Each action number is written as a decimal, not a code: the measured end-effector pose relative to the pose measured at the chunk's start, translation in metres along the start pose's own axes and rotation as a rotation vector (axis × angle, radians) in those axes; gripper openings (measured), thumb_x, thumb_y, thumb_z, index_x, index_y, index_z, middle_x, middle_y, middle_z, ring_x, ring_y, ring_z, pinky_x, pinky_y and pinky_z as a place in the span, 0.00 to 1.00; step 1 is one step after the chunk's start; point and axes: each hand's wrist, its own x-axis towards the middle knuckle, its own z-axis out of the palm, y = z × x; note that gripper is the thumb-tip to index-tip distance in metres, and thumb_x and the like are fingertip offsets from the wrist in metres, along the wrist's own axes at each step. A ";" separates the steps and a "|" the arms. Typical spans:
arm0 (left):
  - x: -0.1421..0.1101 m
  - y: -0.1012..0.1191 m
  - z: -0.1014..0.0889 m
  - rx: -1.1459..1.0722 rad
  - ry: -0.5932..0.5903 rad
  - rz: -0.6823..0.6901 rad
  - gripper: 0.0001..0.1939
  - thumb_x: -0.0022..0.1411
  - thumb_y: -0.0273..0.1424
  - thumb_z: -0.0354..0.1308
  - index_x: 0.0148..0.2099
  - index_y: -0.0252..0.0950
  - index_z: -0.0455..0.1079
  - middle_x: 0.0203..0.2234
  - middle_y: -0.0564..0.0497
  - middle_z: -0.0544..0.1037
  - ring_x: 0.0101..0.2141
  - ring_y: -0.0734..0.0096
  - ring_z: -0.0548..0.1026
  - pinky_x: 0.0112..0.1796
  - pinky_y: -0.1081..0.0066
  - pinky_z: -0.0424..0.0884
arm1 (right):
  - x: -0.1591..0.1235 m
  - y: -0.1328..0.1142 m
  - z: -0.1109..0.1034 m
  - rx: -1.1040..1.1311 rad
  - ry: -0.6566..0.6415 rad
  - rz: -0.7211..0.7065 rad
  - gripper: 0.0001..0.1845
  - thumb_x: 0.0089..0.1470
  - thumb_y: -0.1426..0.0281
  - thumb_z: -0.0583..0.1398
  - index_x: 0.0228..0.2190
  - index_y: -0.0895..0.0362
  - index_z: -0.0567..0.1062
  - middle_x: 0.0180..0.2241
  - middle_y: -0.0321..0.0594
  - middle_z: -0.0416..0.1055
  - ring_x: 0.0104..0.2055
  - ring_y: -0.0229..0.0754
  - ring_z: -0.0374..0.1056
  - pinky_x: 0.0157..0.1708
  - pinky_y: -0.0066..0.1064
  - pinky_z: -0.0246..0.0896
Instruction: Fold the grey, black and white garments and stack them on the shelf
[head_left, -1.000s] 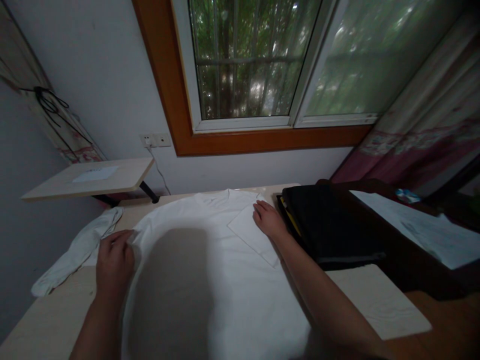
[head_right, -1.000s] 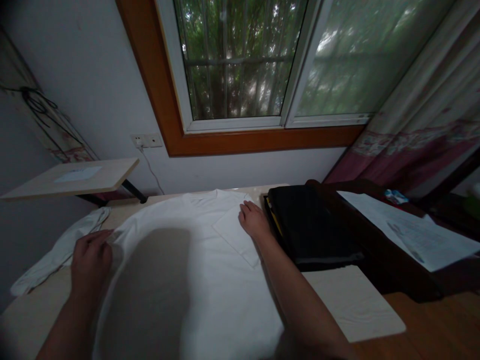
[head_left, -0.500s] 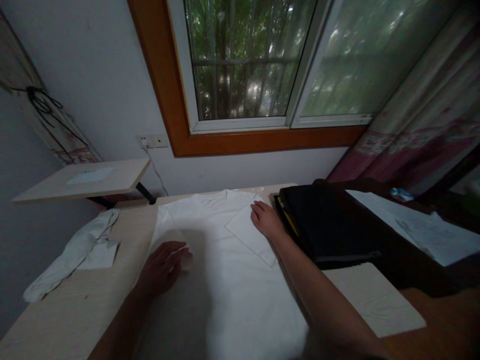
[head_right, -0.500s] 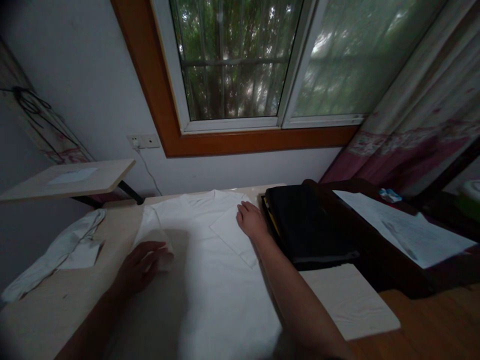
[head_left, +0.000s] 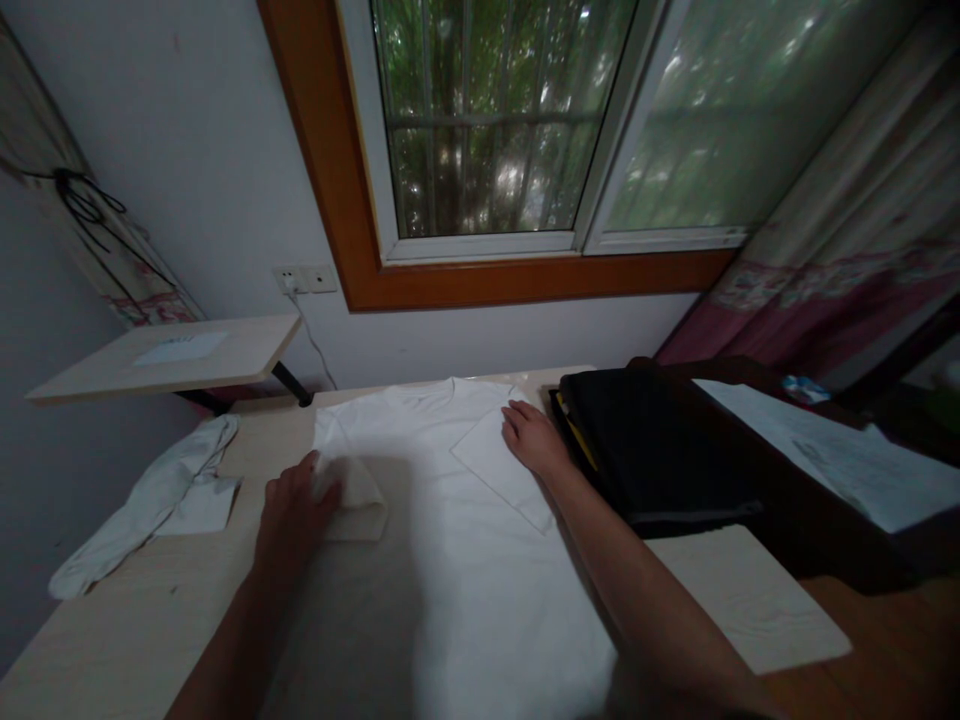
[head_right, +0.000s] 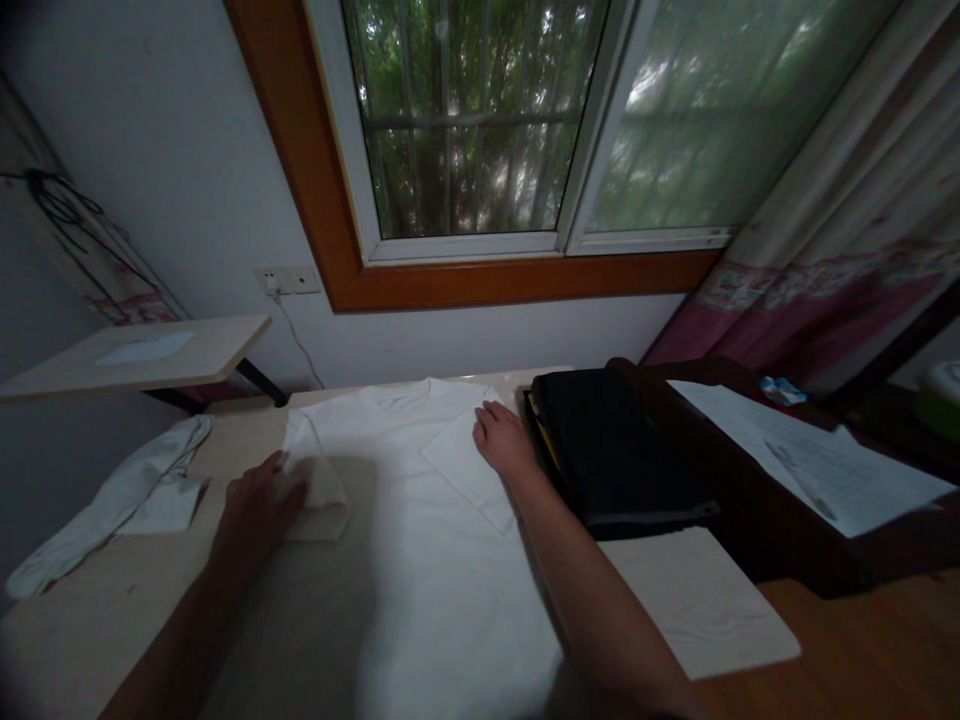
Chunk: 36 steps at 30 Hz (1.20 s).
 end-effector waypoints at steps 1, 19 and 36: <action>0.001 0.000 0.000 0.021 -0.010 -0.003 0.30 0.66 0.46 0.51 0.63 0.33 0.63 0.52 0.37 0.77 0.52 0.49 0.74 0.56 0.52 0.63 | 0.000 0.000 0.000 0.002 -0.005 0.001 0.23 0.64 0.67 0.55 0.58 0.56 0.75 0.62 0.48 0.68 0.65 0.50 0.62 0.67 0.42 0.53; 0.044 0.046 -0.012 -0.125 0.060 0.054 0.27 0.65 0.30 0.50 0.65 0.31 0.63 0.39 0.41 0.81 0.40 0.55 0.79 0.47 0.58 0.72 | 0.000 0.000 -0.001 0.012 0.000 -0.002 0.23 0.64 0.67 0.55 0.57 0.57 0.75 0.62 0.49 0.68 0.65 0.49 0.61 0.66 0.42 0.53; -0.011 0.013 -0.019 -0.330 -0.112 0.418 0.19 0.68 0.32 0.52 0.59 0.42 0.71 0.51 0.45 0.79 0.51 0.59 0.77 0.54 0.55 0.74 | 0.000 -0.001 -0.003 0.015 -0.011 -0.003 0.23 0.63 0.68 0.55 0.57 0.55 0.75 0.61 0.48 0.69 0.64 0.51 0.61 0.66 0.44 0.53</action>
